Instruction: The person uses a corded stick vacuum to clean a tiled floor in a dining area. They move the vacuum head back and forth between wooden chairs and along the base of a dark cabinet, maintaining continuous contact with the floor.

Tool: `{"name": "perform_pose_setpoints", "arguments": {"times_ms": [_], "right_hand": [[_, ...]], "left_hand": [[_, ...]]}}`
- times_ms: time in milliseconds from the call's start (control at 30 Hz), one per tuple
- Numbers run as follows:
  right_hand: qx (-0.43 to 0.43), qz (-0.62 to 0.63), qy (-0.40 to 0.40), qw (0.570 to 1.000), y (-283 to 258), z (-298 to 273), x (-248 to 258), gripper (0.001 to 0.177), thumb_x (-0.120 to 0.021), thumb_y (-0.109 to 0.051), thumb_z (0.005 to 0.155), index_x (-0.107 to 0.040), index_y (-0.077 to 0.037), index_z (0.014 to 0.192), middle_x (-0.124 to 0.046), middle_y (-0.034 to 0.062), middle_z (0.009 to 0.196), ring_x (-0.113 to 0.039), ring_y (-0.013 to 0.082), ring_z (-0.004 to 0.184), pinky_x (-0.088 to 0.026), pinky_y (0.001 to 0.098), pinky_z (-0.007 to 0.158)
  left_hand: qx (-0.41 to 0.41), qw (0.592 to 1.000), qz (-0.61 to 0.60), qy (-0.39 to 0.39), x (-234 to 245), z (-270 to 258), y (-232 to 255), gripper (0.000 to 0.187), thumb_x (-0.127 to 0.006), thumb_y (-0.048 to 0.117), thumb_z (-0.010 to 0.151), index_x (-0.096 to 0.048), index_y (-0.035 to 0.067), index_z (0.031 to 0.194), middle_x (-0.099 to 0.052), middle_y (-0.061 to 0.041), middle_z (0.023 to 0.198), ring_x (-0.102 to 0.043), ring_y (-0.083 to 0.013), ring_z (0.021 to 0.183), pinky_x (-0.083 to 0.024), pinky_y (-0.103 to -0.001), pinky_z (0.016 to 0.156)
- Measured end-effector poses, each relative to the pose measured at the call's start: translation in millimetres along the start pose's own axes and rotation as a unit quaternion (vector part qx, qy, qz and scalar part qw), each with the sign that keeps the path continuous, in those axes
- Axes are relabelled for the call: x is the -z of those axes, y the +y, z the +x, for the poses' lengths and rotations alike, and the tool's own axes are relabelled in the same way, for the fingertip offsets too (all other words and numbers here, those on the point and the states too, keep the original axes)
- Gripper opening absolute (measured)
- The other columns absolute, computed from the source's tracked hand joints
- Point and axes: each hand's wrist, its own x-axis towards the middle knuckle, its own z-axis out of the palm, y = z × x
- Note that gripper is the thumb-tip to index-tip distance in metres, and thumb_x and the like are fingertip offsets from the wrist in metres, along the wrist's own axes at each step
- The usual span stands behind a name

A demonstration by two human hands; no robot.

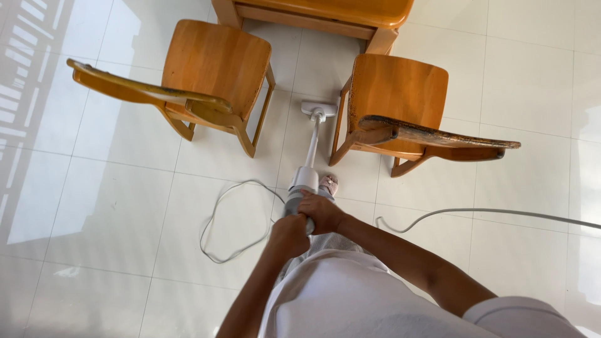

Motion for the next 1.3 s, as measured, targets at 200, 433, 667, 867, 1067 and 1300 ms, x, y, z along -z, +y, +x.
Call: {"name": "perform_pose_setpoints", "arguments": {"times_ms": [200,433,667,867,1067,1300], "right_hand": [[0.081,0.046,-0.035,0.995,-81.0,42.6,-79.5,0.014,-0.064,-0.009,0.061,-0.060,-0.011,0.073,-0.058,0.0040,0.068,-0.059,0.0291,0.066,-0.037,0.0578,0.118],[0.099,0.073,-0.088,0.988,-134.9,59.5,-111.6,0.006,-0.066,-0.015,0.070,-0.062,-0.014,0.074,-0.064,0.0021,0.068,-0.064,0.0262,0.066,-0.043,0.0536,0.115],[0.106,0.016,-0.126,0.986,-70.1,38.4,-102.7,0.018,-0.072,-0.016,0.061,-0.063,-0.013,0.077,-0.065,0.0034,0.073,-0.066,0.0262,0.072,-0.038,0.0550,0.118],[0.106,-0.048,-0.088,0.989,-26.8,-20.6,-101.9,0.032,-0.080,-0.023,0.055,-0.063,-0.012,0.080,-0.068,0.0045,0.077,-0.069,0.0267,0.084,-0.036,0.0491,0.122],[0.107,-0.002,-0.109,0.988,-94.3,-80.6,-67.8,0.023,-0.076,-0.019,0.060,-0.063,-0.011,0.078,-0.065,0.0059,0.076,-0.066,0.0271,0.078,-0.033,0.0511,0.122],[0.134,0.083,-0.193,0.969,-160.1,-116.6,-3.3,0.010,-0.071,-0.017,0.069,-0.063,-0.013,0.073,-0.066,0.0060,0.066,-0.066,0.0269,0.064,-0.039,0.0550,0.117]], "left_hand": [[0.149,0.986,-0.037,-0.069,32.1,-129.7,-37.1,0.019,-0.053,0.006,0.072,-0.057,0.010,0.090,-0.069,-0.005,0.080,-0.063,-0.0309,0.074,-0.048,-0.041,0.062],[0.245,0.964,-0.076,-0.067,17.7,-192.0,-48.9,0.014,-0.052,0.016,0.080,-0.061,0.010,0.089,-0.070,-0.005,0.077,-0.062,-0.0264,0.068,-0.044,-0.040,0.059],[0.174,0.976,-0.130,0.021,-28.5,-126.9,-51.6,0.021,-0.057,0.025,0.085,-0.060,0.006,0.092,-0.073,-0.011,0.083,-0.066,-0.0361,0.074,-0.048,-0.046,0.060],[0.106,0.989,-0.102,0.011,-52.6,-96.4,-12.8,0.037,-0.064,0.028,0.085,-0.065,-0.001,0.108,-0.072,-0.021,0.094,-0.073,-0.0444,0.093,-0.059,-0.052,0.081],[0.131,0.988,-0.069,-0.052,-74.4,-148.9,50.6,0.028,-0.059,0.017,0.079,-0.062,0.003,0.103,-0.072,-0.018,0.095,-0.070,-0.0432,0.091,-0.056,-0.051,0.076],[0.201,0.973,-0.096,-0.063,-77.1,-210.1,136.7,0.016,-0.055,0.018,0.079,-0.058,0.007,0.090,-0.070,-0.011,0.080,-0.063,-0.0358,0.074,-0.046,-0.047,0.063]]}}
